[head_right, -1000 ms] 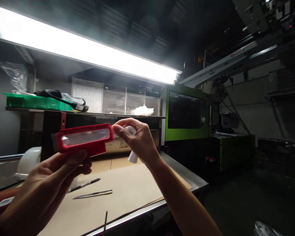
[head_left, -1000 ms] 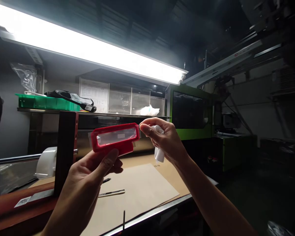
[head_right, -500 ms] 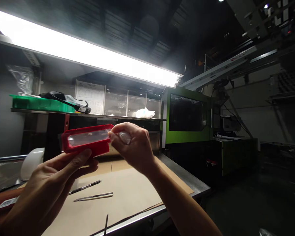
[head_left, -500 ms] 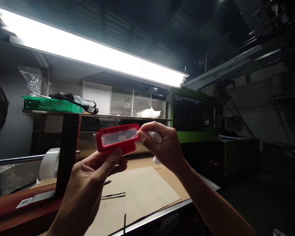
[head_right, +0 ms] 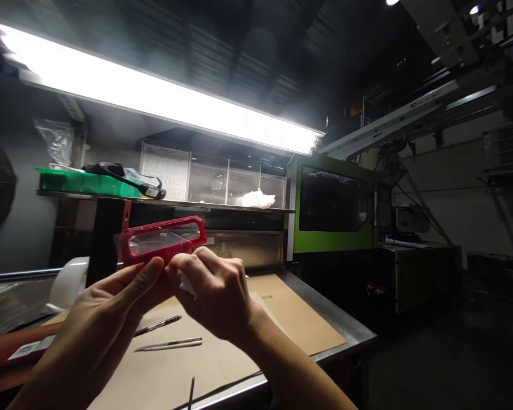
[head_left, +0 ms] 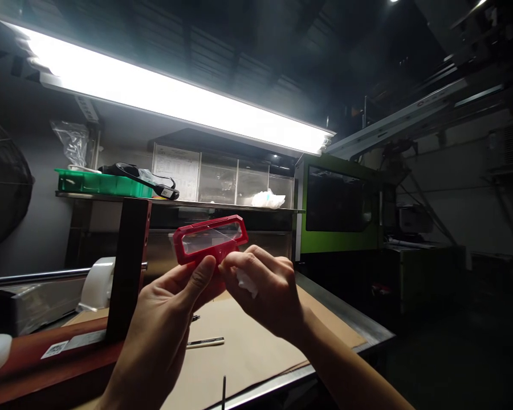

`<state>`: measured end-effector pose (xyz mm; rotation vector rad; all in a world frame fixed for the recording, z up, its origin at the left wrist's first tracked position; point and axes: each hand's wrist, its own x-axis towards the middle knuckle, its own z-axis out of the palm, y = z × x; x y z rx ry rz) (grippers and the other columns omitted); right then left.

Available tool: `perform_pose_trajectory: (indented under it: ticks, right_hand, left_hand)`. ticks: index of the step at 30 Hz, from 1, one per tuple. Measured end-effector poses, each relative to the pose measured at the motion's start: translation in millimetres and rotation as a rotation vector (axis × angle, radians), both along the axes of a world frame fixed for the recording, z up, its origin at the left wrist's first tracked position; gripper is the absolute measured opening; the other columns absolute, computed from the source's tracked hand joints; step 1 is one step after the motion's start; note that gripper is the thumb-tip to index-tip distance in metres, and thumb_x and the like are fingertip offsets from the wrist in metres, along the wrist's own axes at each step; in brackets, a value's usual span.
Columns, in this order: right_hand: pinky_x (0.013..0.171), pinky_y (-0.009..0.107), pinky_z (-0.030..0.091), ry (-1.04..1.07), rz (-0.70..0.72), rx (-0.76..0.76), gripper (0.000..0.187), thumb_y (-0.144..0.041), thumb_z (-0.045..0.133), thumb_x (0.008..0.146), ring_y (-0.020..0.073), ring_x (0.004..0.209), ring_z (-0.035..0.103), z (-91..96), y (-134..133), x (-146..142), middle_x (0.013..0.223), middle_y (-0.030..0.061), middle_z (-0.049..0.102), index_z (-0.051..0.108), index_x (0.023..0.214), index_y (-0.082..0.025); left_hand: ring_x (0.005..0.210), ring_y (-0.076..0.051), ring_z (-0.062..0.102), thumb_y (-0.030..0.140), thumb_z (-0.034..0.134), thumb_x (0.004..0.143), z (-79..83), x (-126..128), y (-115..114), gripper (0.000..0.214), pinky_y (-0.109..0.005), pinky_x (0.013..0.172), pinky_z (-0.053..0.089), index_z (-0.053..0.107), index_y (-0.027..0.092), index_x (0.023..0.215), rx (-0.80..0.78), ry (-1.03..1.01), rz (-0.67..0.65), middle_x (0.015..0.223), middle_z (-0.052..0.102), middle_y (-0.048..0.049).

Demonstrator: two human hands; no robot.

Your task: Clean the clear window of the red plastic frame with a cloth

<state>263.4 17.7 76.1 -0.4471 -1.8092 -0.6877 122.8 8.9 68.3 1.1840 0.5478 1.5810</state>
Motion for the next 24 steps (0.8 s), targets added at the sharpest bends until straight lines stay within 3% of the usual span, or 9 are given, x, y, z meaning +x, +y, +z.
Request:
perform_pose_trajectory:
  ticks: [8,13,16,20,24]
  right_hand:
    - [0.051,0.023,0.041,-0.066,-0.057,0.031,0.016,-0.022,0.053,0.089,0.0098,0.056,0.052,0.0,1.5,0.2,0.071,0.0027,0.059,0.065,0.093,-0.012]
    - [0.048,0.024,0.043,-0.147,-0.148,0.105,0.022,-0.014,0.048,0.089,0.0111,0.052,0.053,0.5,-2.6,-1.6,0.068,0.004,0.063,0.067,0.098,-0.008]
    - [0.049,0.025,0.043,-0.174,-0.12,0.116,0.024,-0.01,0.047,0.088,0.0116,0.054,0.055,-0.9,-4.7,-2.9,0.07,0.0046,0.066,0.066,0.101,-0.008]
    - [0.052,0.023,0.044,0.051,0.077,-0.058,0.018,-0.017,0.053,0.087,0.0096,0.056,0.054,4.8,-7.3,1.7,0.072,0.0019,0.064,0.067,0.098,-0.017]
    - [0.043,0.023,0.033,0.438,0.296,-0.367,0.014,-0.035,0.063,0.082,0.0071,0.046,0.038,24.4,-4.0,11.9,0.055,-0.0045,0.051,0.068,0.085,-0.022]
  left_hand:
    - [0.082,-0.018,0.071,0.028,0.079,0.064,4.1,0.9,4.8,0.024,-0.022,0.074,0.056,0.073,0.019,0.085,-0.008,-0.092,-0.099,0.079,0.077,-0.0033]
    - [0.083,-0.019,0.071,0.025,0.077,0.066,7.3,-2.1,8.3,0.021,-0.022,0.074,0.057,0.073,0.018,0.086,0.002,-0.093,-0.079,0.081,0.077,-0.0038]
    - [0.083,-0.017,0.071,0.024,0.076,0.068,7.9,-3.6,6.1,0.019,-0.02,0.075,0.056,0.073,0.02,0.087,-0.005,-0.098,-0.071,0.079,0.076,-0.0019]
    - [0.075,-0.016,0.071,0.025,0.077,0.066,9.0,-4.9,1.9,0.026,-0.019,0.072,0.057,0.073,0.018,0.09,-0.043,-0.092,-0.049,0.078,0.076,-0.0038]
    - [0.067,-0.016,0.071,0.027,0.081,0.059,12.1,-6.6,-0.7,0.03,-0.016,0.064,0.056,0.073,0.017,0.086,-0.067,-0.1,-0.002,0.072,0.076,-0.0056]
